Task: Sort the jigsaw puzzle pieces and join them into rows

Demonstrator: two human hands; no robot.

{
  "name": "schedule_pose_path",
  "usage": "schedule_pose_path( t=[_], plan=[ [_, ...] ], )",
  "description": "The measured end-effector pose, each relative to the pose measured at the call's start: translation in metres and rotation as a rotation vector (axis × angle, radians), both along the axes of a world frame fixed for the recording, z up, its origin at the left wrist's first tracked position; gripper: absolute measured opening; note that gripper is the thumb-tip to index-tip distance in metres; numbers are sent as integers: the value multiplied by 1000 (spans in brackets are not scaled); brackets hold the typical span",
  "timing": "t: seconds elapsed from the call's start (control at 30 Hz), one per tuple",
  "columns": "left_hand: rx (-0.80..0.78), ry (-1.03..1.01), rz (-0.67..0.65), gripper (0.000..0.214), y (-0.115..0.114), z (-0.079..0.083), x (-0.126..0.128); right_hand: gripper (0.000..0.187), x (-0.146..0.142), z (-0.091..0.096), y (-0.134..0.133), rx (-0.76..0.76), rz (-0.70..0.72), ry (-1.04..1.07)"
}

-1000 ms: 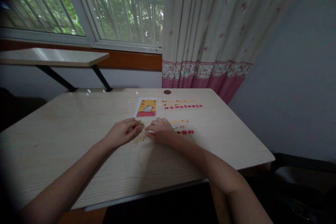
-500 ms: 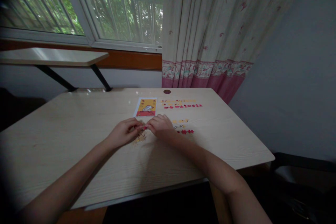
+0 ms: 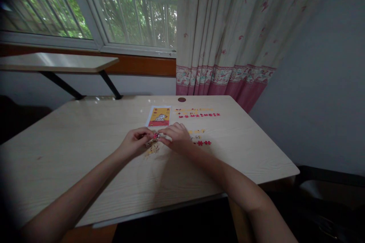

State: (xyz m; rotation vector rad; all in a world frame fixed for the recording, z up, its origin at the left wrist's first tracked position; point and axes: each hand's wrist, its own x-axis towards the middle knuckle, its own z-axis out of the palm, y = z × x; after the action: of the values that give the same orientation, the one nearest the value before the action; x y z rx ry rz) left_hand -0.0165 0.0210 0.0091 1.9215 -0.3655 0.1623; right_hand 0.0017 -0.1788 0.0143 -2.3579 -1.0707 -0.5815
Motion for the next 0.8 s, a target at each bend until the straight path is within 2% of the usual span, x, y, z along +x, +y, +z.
schedule_pose_path(
  t=[0.27,0.33,0.47,0.5,0.6,0.8],
  plan=[
    [-36,46,8,26,-1,-4,1,30,5,0,-4,29,-27,-88],
    [66,-10,47,27,5,-2,2,30,13,5,-16,63,-54,-118],
    [522,-175,89,24,23,3,4,28,31,15,-49,195,-151,-149],
    [594,-197,93,24,27,4,5,27,35,16,-56,216,-163,-155],
    [688,-218,74,26,33,6,5,26,40,15,-67,215,-153,-155],
    [755,-211,36,28,34,2,6,27,37,13,-62,152,-82,-182]
  ],
)
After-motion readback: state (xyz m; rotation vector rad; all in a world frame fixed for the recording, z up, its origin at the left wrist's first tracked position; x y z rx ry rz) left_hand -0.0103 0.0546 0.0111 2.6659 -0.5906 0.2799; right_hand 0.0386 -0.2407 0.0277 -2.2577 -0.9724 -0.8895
